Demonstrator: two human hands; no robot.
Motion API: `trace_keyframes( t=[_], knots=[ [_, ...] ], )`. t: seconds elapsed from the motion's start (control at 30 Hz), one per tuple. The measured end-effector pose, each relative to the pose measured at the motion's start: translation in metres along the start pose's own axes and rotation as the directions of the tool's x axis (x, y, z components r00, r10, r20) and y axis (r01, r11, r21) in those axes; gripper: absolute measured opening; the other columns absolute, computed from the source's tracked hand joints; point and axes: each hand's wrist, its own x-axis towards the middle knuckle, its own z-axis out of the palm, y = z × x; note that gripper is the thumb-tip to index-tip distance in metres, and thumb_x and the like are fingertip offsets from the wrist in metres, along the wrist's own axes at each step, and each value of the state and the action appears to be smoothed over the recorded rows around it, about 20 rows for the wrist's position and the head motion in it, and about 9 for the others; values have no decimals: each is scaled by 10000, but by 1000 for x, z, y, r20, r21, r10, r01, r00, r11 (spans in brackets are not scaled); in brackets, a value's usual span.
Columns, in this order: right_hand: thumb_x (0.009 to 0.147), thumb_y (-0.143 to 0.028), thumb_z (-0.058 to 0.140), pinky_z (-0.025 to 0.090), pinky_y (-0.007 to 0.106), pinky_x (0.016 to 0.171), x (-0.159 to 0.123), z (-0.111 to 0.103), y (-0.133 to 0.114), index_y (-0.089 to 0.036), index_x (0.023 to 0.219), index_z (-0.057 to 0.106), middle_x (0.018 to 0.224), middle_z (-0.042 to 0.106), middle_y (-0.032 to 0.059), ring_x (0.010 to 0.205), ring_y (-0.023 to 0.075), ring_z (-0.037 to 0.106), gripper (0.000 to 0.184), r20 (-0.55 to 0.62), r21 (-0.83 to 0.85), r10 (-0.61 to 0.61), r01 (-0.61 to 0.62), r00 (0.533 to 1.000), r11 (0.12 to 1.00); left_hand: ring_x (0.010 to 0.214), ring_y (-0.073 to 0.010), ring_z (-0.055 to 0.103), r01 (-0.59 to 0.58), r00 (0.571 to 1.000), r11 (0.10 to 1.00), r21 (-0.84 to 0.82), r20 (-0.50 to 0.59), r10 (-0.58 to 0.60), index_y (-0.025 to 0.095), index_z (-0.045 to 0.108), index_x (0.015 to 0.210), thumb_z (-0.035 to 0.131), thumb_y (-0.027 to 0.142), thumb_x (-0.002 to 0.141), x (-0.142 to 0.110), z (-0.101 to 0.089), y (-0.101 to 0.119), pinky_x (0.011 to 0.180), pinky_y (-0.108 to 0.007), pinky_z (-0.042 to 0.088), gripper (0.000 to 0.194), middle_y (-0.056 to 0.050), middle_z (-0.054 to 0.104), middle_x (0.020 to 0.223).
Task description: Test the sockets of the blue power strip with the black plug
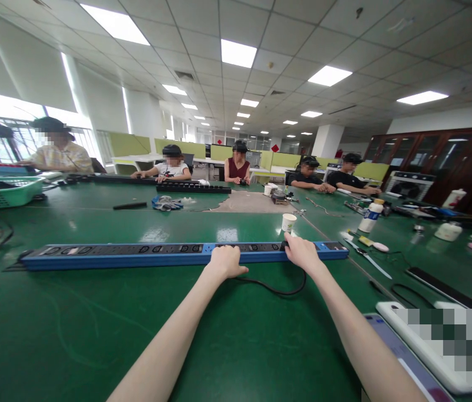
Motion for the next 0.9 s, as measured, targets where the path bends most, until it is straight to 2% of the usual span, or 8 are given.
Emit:
trace_keyframes(
  t=[0.13, 0.37, 0.47, 0.53, 0.63, 0.73, 0.8, 0.9],
  knots=[
    [1047, -402, 470, 425, 341, 818, 8, 1, 8, -227, 1169, 558, 1046, 730, 119, 1017, 285, 689, 231, -18, 15, -61, 61, 998, 998, 1123, -396, 705, -1, 1000, 1000, 4, -17, 1, 123, 682, 1230, 677, 676, 821, -1, 3, 1, 922, -485, 565, 687, -230, 735, 1194],
    [1059, -336, 429, 379, 372, 917, 13, 11, 4, -169, 1165, 539, 1039, 724, 150, 1021, 278, 665, 227, -83, 27, -26, 28, 996, 999, 1116, -374, 707, -1, 999, 999, 36, -41, 3, 136, 682, 1217, 691, 638, 828, 1, 4, 4, 926, -451, 562, 635, -219, 739, 1186],
    [1057, -332, 420, 382, 378, 910, 12, -3, 6, -182, 1124, 551, 1004, 718, 134, 993, 277, 658, 210, -147, 80, -7, 19, 989, 997, 1110, -375, 708, 0, 999, 999, 38, -41, 2, 137, 681, 1212, 687, 636, 833, 2, 4, 5, 920, -454, 564, 626, -213, 743, 1180],
    [1064, -353, 394, 394, 384, 883, 11, -23, 12, -182, 1144, 551, 996, 712, 132, 953, 278, 650, 245, -260, 154, 66, -26, 963, 988, 1105, -374, 712, 1, 1000, 1000, 26, -30, 0, 145, 682, 1209, 675, 638, 843, 2, 3, 4, 912, -452, 567, 614, -207, 747, 1178],
    [1070, -449, 373, 418, 392, 843, 9, -60, 33, -196, 1204, 551, 1051, 705, 129, 938, 286, 629, 337, -478, 290, 175, -34, 861, 956, 1113, -371, 712, 0, 1000, 1000, 23, -23, 0, 151, 685, 1206, 680, 623, 849, 0, 1, 4, 919, -447, 563, 592, -204, 748, 1183],
    [1051, -506, 406, 434, 412, 847, 5, -80, 64, -211, 1201, 579, 1056, 703, 130, 1014, 317, 599, 374, -573, 317, 177, 18, 800, 948, 1126, -371, 708, 6, 1000, 1000, 27, -25, -6, 143, 683, 1214, 684, 601, 857, -1, 0, 6, 931, -448, 557, 580, -213, 742, 1192],
    [1039, -501, 428, 434, 423, 852, 3, -75, 87, -211, 1169, 605, 1027, 704, 141, 1033, 331, 582, 364, -562, 309, 201, -22, 803, 951, 1131, -376, 705, 9, 1000, 1000, 24, -24, -9, 139, 680, 1223, 676, 601, 865, -2, 0, 6, 932, -455, 555, 585, -219, 738, 1195],
    [1014, -462, 475, 426, 415, 830, 3, -45, 119, -225, 1102, 629, 989, 708, 135, 1010, 327, 569, 296, -481, 268, 243, -122, 842, 956, 1135, -383, 702, 8, 1000, 1000, 17, -23, -7, 137, 678, 1232, 667, 611, 870, -2, 2, 4, 933, -461, 555, 597, -223, 732, 1200]
  ],
)
